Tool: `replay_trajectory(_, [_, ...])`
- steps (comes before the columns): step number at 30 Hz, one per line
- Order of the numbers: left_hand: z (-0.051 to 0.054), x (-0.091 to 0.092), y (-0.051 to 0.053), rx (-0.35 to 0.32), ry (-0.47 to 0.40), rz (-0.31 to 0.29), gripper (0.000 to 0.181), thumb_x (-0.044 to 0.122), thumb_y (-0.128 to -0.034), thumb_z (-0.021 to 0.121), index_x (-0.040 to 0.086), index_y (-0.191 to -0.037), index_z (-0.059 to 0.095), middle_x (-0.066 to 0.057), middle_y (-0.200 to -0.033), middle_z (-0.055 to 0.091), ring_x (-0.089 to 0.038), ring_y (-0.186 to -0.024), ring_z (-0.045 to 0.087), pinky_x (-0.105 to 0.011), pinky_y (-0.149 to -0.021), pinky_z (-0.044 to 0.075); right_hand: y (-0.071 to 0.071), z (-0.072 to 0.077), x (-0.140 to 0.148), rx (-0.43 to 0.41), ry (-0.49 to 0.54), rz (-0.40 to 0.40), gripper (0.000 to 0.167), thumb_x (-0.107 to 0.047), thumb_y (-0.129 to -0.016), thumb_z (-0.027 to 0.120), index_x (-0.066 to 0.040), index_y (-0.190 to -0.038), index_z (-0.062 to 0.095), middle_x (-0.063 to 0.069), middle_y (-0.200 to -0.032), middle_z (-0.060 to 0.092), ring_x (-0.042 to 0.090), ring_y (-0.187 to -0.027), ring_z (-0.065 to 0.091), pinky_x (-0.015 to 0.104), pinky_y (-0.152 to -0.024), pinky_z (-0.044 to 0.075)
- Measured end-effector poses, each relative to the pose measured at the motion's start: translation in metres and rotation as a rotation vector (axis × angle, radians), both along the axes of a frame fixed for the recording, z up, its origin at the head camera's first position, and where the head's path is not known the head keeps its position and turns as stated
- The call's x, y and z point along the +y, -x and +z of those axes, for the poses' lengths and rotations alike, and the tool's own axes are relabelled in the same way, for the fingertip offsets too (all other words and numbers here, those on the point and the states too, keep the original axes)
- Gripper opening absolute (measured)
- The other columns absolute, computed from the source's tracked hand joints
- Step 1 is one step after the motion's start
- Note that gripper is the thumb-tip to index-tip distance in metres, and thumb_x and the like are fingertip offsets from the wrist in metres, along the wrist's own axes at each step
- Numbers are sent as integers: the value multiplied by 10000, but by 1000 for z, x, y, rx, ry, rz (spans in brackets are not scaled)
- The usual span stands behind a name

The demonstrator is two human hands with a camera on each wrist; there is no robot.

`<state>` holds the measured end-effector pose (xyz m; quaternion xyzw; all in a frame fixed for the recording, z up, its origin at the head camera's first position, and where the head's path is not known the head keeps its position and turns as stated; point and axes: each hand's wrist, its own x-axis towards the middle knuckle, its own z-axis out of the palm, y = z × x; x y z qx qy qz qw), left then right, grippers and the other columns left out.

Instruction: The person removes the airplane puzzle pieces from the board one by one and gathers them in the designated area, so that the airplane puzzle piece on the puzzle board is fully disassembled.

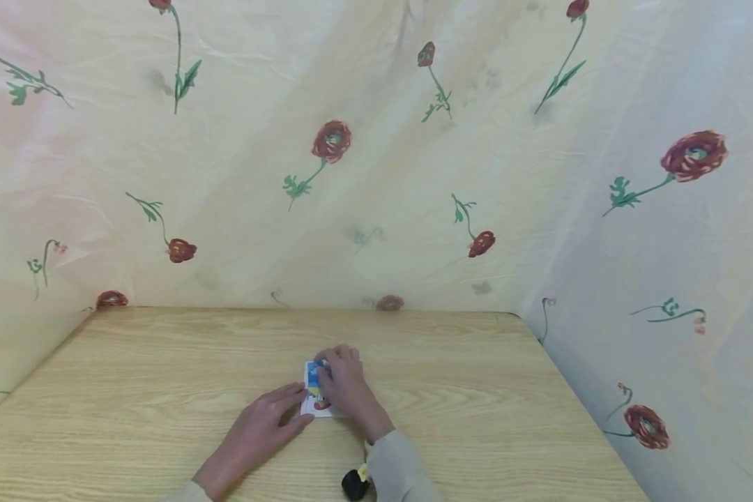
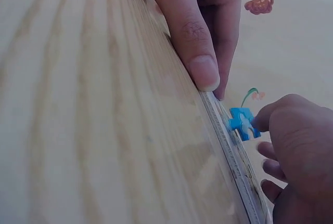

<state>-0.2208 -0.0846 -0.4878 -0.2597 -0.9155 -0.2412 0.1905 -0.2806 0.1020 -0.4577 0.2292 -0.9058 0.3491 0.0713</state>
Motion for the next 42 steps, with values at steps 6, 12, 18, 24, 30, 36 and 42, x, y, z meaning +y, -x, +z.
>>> replay_trajectory(6, [0,1,0,-1,-2,-3,432,372,-992,715,16,-1237,736,-166,-1321,681,-324,-1210,659,-478,-958,562,0,0,2,17,-45,53,220,-45,-1018,625,-68,-1236,644,19,-990,596,255,-1014,456,410,-849,347])
replay_trajectory(12, [-1,1,-1,4,-9,-3,437,374,-991,713,11,-1234,736,-169,-1324,679,-327,-1212,657,-480,-965,557,2,-3,4,10,12,83,229,2,-1008,626,-36,-1234,626,-12,-941,554,209,-962,440,318,-786,392])
replay_trajectory(18, [-1,1,-1,-4,-8,0,444,378,-994,708,14,-1248,729,-167,-1336,672,-330,-1221,650,-482,-978,549,1,-4,7,-39,120,113,227,27,-1016,603,0,-1242,609,13,-952,550,166,-909,484,267,-751,448])
replay_trajectory(24, [0,1,-2,-31,-15,3,453,383,-992,711,19,-1263,722,-171,-1348,664,-331,-1234,643,-488,-988,542,-1,-2,18,-48,192,120,226,55,-1012,600,18,-1234,601,42,-961,576,157,-861,555,232,-728,496])
replay_trajectory(30, [0,0,-2,-34,-21,11,462,399,-988,711,27,-1261,726,-158,-1353,664,-327,-1242,637,-487,-1003,533,-6,2,37,-83,222,77,224,35,-1027,596,-19,-1245,603,30,-959,568,174,-854,542,226,-713,472])
replay_trajectory(36, [0,0,-2,-69,-27,20,471,415,-992,700,35,-1269,725,-150,-1363,660,-321,-1256,628,-498,-1004,530,-12,4,61,-96,232,0,230,22,-1025,597,-45,-1245,614,24,-977,571,185,-892,535,238,-740,476])
replay_trajectory(42, [-1,1,-2,-80,-39,22,473,413,-988,705,34,-1269,726,-149,-1363,660,-323,-1262,624,-505,-1002,530,-14,1,88,-115,253,-71,246,47,-989,600,-46,-1215,632,32,-957,575,181,-864,532,249,-724,480])
